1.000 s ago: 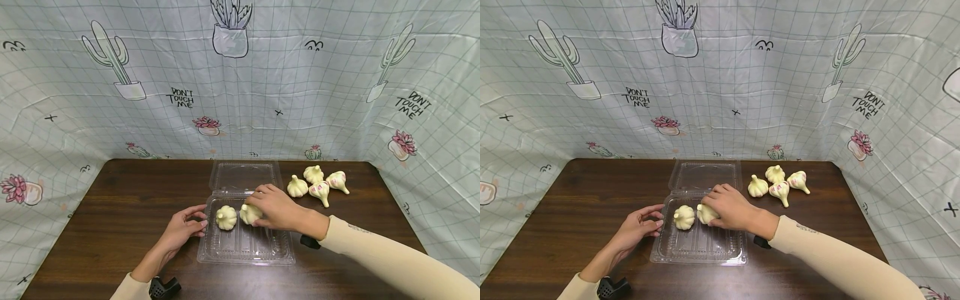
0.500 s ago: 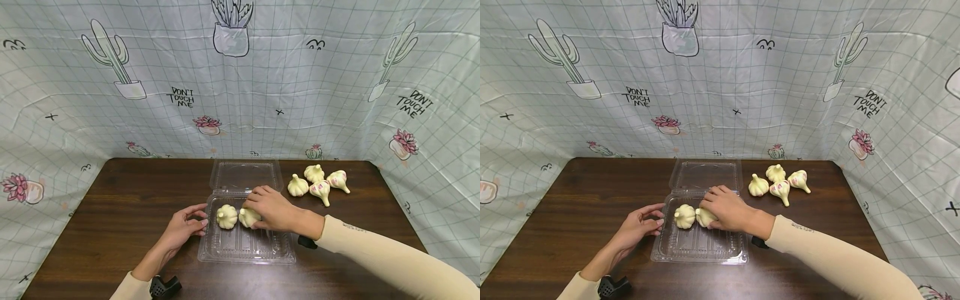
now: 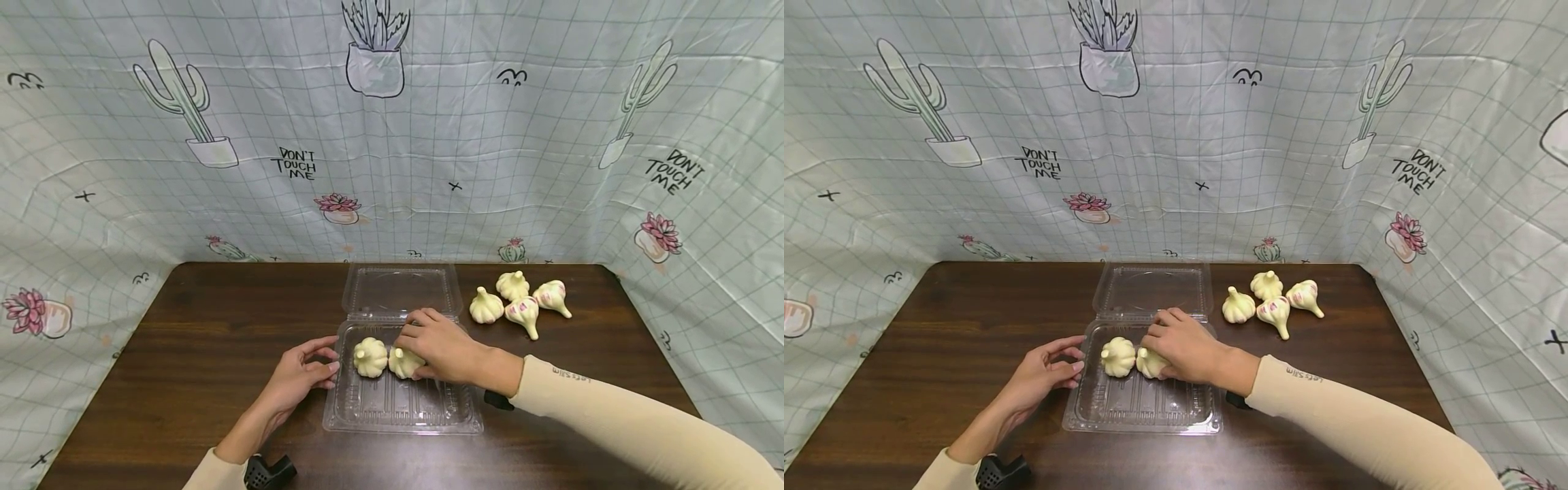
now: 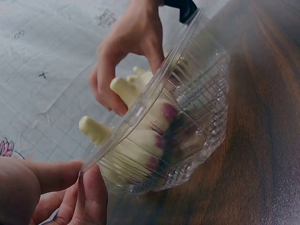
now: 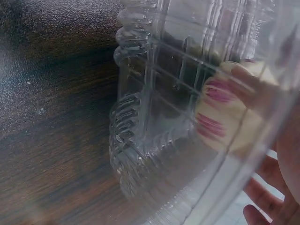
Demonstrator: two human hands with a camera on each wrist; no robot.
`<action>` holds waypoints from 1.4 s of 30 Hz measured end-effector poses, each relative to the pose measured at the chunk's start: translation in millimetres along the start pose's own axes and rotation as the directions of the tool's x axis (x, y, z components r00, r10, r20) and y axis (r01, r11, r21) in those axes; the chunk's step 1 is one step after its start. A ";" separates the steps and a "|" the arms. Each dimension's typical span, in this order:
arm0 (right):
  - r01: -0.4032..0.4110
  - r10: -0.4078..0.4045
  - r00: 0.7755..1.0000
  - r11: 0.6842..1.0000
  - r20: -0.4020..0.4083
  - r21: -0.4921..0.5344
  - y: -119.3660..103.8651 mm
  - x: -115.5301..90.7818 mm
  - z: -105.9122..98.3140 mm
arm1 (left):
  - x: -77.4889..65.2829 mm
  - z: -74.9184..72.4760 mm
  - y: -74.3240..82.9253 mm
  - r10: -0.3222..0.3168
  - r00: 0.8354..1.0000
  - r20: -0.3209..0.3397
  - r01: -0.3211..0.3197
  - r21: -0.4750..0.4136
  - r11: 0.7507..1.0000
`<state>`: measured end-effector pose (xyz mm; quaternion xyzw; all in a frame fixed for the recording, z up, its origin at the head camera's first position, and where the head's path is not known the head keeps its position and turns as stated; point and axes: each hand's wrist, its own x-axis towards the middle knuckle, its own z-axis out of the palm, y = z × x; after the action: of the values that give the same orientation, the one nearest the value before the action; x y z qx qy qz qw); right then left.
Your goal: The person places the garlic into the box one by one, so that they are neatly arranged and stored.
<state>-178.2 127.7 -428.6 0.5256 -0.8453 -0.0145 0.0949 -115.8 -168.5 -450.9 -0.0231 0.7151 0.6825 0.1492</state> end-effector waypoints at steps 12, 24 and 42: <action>-0.017 0.016 0.999 0.999 -0.031 -0.031 2.8 -1.4 -1.8 | -0.3 -0.5 -1.0 0.007 1.000 0.009 -0.007 0.000 1.000; -0.023 0.023 0.999 1.000 -0.031 -0.015 3.2 -2.2 -4.6 | -1.0 -0.5 -1.2 0.006 1.000 0.004 -0.006 0.006 1.000; -0.067 0.057 0.996 0.984 -0.061 -0.163 -1.8 2.3 -1.3 | 0.4 2.0 0.4 -0.001 1.000 -0.008 0.002 0.019 1.000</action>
<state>-177.3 124.9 -427.2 0.4896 -0.8541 -0.0668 0.1624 -115.9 -166.4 -450.7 -0.0251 0.7220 0.6756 0.1470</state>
